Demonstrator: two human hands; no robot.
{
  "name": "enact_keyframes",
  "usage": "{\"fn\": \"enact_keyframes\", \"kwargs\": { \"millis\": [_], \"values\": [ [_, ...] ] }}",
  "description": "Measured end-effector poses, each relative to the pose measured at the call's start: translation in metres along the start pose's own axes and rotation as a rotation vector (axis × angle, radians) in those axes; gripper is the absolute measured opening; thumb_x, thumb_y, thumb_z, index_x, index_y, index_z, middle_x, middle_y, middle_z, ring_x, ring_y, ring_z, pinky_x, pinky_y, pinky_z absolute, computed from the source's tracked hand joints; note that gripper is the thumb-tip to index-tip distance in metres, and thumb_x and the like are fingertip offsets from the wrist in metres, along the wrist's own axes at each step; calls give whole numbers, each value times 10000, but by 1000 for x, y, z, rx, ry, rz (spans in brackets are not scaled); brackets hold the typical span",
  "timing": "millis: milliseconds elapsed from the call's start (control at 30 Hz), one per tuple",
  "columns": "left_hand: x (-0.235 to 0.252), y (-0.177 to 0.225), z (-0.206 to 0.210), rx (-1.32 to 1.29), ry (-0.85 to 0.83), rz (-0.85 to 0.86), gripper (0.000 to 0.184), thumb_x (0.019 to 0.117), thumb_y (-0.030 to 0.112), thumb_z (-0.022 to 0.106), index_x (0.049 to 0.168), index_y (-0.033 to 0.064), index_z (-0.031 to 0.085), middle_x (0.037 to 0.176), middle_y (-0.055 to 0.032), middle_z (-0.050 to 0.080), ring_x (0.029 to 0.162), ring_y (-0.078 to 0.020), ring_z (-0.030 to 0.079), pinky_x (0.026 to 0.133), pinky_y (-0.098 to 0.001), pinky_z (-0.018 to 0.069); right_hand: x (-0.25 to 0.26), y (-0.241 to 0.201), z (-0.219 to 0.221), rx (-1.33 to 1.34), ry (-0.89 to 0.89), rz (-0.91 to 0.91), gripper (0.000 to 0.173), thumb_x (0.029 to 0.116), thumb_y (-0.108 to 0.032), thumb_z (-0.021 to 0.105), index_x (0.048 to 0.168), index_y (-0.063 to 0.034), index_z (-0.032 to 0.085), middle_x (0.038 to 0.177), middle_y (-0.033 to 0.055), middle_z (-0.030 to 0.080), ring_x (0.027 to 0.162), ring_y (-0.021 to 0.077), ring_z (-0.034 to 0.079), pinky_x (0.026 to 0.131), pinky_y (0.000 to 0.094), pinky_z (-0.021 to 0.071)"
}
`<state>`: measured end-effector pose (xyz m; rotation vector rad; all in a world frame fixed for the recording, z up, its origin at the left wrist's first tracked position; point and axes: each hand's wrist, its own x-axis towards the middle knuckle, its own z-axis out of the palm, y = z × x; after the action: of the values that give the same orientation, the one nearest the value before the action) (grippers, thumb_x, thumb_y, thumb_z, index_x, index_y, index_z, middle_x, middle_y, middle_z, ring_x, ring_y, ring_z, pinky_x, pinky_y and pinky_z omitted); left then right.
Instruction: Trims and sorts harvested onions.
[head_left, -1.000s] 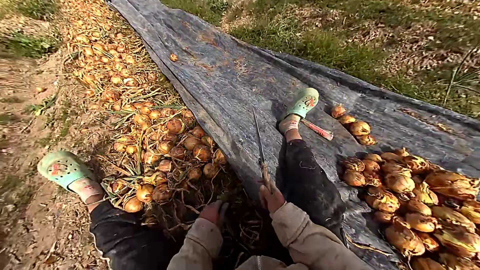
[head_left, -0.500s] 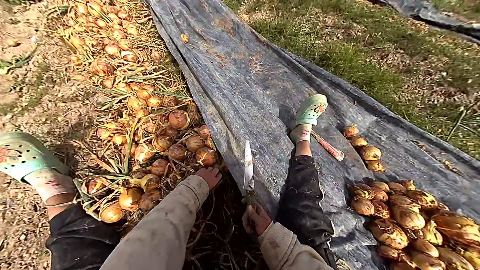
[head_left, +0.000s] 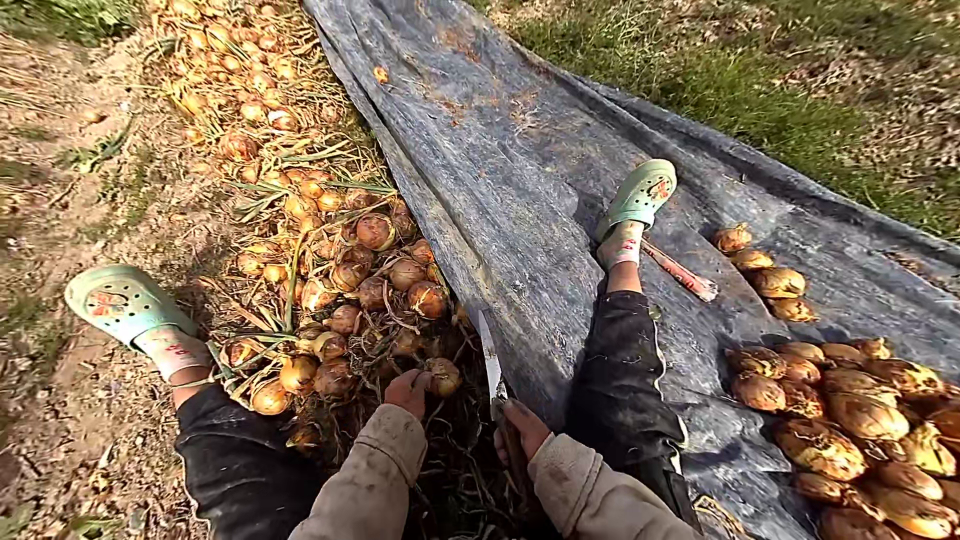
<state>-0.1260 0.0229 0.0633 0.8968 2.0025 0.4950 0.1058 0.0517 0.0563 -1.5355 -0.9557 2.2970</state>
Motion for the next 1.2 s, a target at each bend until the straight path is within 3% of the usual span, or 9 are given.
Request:
{"fn": "enact_keyframes", "kwargs": {
  "millis": [67,167,300,400,600,800,867,967,1200],
  "values": [
    [-12,2,11,-285,116,-46,293,1079,174,537,1193,-46,692,1016,-170,705,930,-220,660,894,-392,518,1,-3,5,-34,50,133,356,1137,-259,325,1390,-32,431,793,97,621,618,193,641,597,328,556],
    [-30,19,32,-750,164,0,198,1065,90,529,1078,-64,652,592,38,441,453,-33,355,451,-207,338,1,1,11,15,86,208,269,1100,-135,435,1335,-12,482,903,102,588,668,188,611,606,342,541],
    [-65,45,53,-473,91,379,245,1025,106,535,1133,-33,705,820,13,666,629,-4,537,625,-181,467,-5,16,-6,228,-193,-100,366,992,-264,570,1260,-33,478,827,36,619,640,133,626,576,291,551],
    [-87,48,74,140,213,723,282,1016,137,553,1136,-21,754,1037,-162,777,960,-274,769,896,-463,612,4,26,-12,448,-208,-420,641,664,-569,896,1027,-122,615,707,-45,679,565,73,635,531,261,552],
    [-89,54,103,228,209,707,234,1003,100,568,1035,-64,732,950,-218,756,878,-380,762,808,-549,612,-1,34,-9,436,171,-746,380,847,-384,783,1025,-98,606,747,-111,679,630,-11,635,601,201,553],
    [-58,145,120,234,299,1275,86,850,26,665,863,49,746,794,-134,733,747,-297,742,664,-465,606,-30,-29,-68,201,660,-1186,231,1014,-441,572,974,-213,577,723,-230,629,630,-89,610,570,143,529],
    [-49,170,118,223,193,1124,116,907,4,654,948,21,761,892,-161,754,868,-322,748,787,-512,592,-48,-57,-93,263,662,-1161,476,1065,-565,358,727,-280,535,515,-161,549,407,-16,516,379,178,445],
    [-8,153,100,57,91,622,302,1057,103,527,1295,-23,663,1228,-233,694,1156,-364,675,1046,-530,511,-65,-71,-121,210,671,-1109,612,1090,-511,89,750,-213,501,485,-112,547,363,28,513,353,189,444],
    [92,94,57,127,277,69,527,989,1,562,1505,-18,451,1507,-259,494,1417,-386,477,1197,-513,372,-51,-51,-99,345,422,-813,525,1096,-320,136,778,-140,512,512,-49,567,377,53,526,370,190,469]
  ]
}}
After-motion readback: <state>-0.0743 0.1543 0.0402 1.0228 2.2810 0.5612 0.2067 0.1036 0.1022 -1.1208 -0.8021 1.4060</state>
